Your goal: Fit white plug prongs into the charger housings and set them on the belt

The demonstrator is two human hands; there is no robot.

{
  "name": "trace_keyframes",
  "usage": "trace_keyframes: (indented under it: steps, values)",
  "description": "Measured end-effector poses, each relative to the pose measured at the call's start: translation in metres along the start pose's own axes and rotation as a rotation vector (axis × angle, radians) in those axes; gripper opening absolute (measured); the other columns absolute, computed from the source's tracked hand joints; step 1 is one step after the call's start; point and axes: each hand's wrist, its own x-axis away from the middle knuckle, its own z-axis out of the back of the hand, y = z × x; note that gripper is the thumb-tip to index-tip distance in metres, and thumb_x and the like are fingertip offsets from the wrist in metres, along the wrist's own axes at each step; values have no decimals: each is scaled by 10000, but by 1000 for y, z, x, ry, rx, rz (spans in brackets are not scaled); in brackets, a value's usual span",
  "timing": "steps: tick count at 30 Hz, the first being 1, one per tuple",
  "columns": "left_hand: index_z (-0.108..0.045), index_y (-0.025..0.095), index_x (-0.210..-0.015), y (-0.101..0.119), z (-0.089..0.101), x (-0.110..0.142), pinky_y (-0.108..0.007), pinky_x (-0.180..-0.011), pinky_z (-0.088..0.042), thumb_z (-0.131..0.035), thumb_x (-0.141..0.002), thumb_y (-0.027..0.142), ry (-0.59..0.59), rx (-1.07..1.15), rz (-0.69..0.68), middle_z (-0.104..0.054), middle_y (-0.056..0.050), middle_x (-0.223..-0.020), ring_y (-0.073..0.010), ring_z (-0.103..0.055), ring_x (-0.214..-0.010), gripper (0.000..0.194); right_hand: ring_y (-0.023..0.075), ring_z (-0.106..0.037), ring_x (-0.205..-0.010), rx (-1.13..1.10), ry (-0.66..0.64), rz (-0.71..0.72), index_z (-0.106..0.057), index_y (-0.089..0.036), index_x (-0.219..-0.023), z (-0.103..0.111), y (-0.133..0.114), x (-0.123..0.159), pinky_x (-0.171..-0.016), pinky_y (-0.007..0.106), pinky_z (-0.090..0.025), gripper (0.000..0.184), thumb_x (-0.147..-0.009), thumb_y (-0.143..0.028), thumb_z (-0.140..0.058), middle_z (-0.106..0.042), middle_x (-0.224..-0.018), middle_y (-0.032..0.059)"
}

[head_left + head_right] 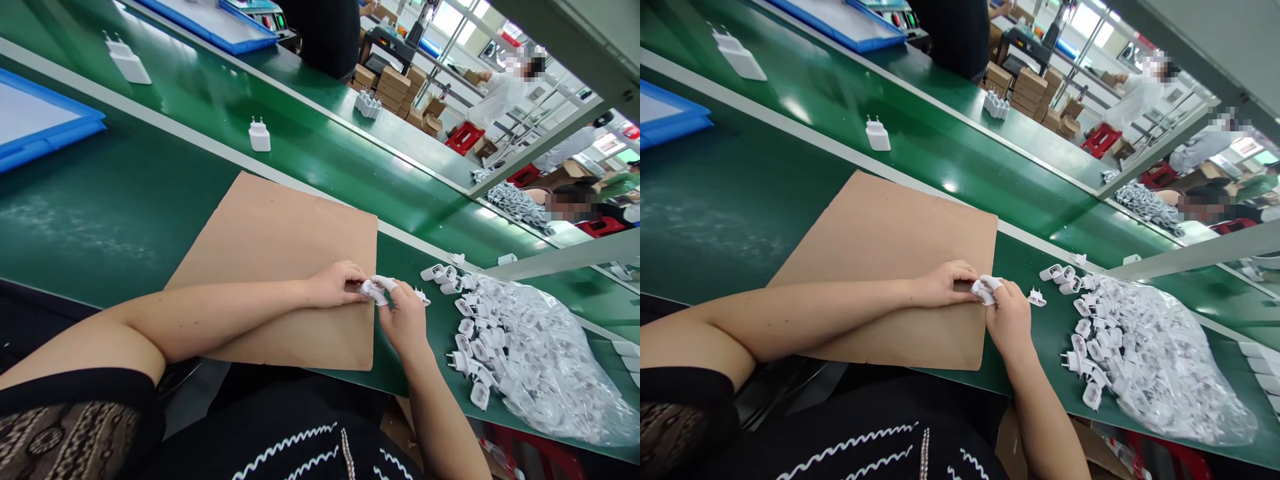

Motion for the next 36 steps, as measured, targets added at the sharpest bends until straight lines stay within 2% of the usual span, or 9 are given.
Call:
trace_keyframes:
  steps: [5, 10, 14, 19, 26, 29, 31, 33, 36]
  values:
    - [-792, 208, -1073, -1, -1, 1, -339, -876, -514, -801, -868, 376, 14, 28, -8, -749, -63, -1027, -224, -659, -977, 265, 203, -665, -839, 95, -76, 16, -742, -204, -1117, 6, -6, -6, -702, 280, -480, 314, -911, -101, -529, -763, -1003, 66]
    - [-789, 211, -1032, -1, -2, 1, -349, -862, -520, -794, -864, 443, 26, 30, 31, -748, -58, -995, -233, -660, -967, 286, 206, -670, -836, 101, -198, -147, -764, -225, -1004, 5, -9, -12, -670, 263, -450, 338, -787, -54, -569, -753, -910, 49]
    - [-782, 200, -962, 0, -3, 2, -352, -853, -524, -793, -854, 491, 40, 7, 26, -748, -60, -944, -234, -668, -931, 311, 219, -702, -916, -37, -76, -310, -761, -230, -1133, -5, -12, -1, -734, 274, -507, 375, -819, -106, -600, -771, -1025, 48]
    - [-785, 211, -978, 1, -7, 5, -348, -851, -528, -794, -844, 504, 53, -40, 25, -746, -65, -962, -231, -675, -919, 322, 201, -727, -907, -247, 51, -480, -605, -239, -1429, -21, -15, 16, -819, 294, -563, 518, -912, -248, -637, -788, -1039, 29]
    - [-762, 217, -883, 1, -17, 1, -410, -827, -549, -761, -810, 579, 53, -124, 80, -746, -87, -911, -266, -680, -881, 370, 239, -754, -951, -414, 268, -525, -729, -240, -1225, -39, -13, 26, -857, 364, -607, 371, -861, -242, -658, -790, -1045, 50]
    - [-766, 255, -1054, -4, -22, -1, -431, -888, -569, -797, -762, 597, 39, -21, 95, -746, -87, -997, -287, -699, -941, 451, 280, -764, -935, -431, 404, -482, -749, -257, -1185, -50, -9, 28, -836, 415, -623, 354, -865, -304, -606, -791, -1030, 69]
    - [-749, 277, -1160, -7, -24, -4, -423, -930, -569, -819, -739, 595, 20, 26, 86, -743, -77, -1065, -292, -703, -996, 531, 295, -768, -955, -510, 398, -481, -722, -292, -1242, -52, -1, 31, -828, 432, -632, 398, -872, -372, -598, -793, -1059, 56]
    - [-773, 258, -1097, -10, -22, -10, -407, -877, -580, -852, -694, 599, -3, 1, 111, -743, -66, -1001, -285, -707, -930, 533, 314, -751, -1036, -520, 345, -487, -708, -290, -1262, -47, 15, 36, -863, 436, -626, 443, -870, -467, -605, -783, -1111, 70]
    - [-795, 227, -1029, -8, -9, -27, -377, -820, -575, -872, -684, 552, 16, -94, 160, -747, -63, -973, -266, -701, -866, 480, 352, -730, -983, -240, 344, -570, -720, -285, -1236, -32, 53, 47, -818, 485, -603, 490, -870, -527, -503, -765, -1098, 116]
